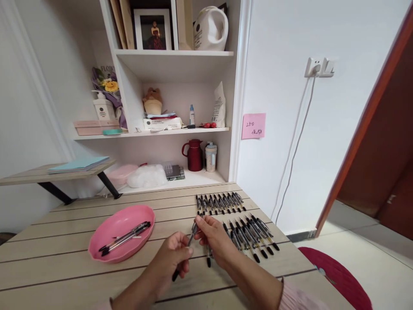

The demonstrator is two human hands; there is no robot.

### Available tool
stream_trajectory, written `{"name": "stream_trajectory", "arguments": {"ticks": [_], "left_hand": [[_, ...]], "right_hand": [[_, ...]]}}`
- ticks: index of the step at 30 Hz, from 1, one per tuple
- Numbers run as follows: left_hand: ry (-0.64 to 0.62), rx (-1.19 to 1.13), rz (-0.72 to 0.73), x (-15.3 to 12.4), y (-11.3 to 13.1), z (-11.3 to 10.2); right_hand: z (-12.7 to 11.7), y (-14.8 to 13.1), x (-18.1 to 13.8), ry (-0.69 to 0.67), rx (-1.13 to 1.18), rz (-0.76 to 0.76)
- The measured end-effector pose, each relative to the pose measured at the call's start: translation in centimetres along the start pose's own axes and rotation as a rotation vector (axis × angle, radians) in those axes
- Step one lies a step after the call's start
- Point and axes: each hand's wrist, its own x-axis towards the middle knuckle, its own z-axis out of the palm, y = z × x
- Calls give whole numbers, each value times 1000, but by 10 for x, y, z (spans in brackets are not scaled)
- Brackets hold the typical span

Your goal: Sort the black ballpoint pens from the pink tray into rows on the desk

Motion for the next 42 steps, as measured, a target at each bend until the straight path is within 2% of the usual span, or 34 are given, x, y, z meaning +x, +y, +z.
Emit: {"name": "stream_trajectory", "arguments": {"ticks": [3, 6, 12, 21, 26, 30, 36, 39, 42], "left_hand": [[14, -34, -37, 12, -9, 10], [53, -47, -20, 23, -18, 16], [37, -56, 25, 35, -35, 19], [20, -16, 13, 26, -25, 17], [-38, -99, 21, 15, -21, 19], [-72, -170, 36, 13, -25, 20], [-36, -221, -22, 17, -32, 16], [-23, -262, -12, 21, -32, 10], [-6, -311, 2, 26, -31, 4]], "right_hand": [[4, 10, 6, 64, -11, -64], [6, 24, 7, 65, 34, -97], [2, 33, 6, 69, 75, -26], [-1, 28, 5, 68, 72, -4], [-9, 19, 8, 49, 58, -75], [-15, 15, 14, 6, 97, -76], [-28, 15, 23, 144, 214, -108], [-34, 6, 33, 175, 41, -95], [-35, -12, 54, 93, -433, -94]]}}
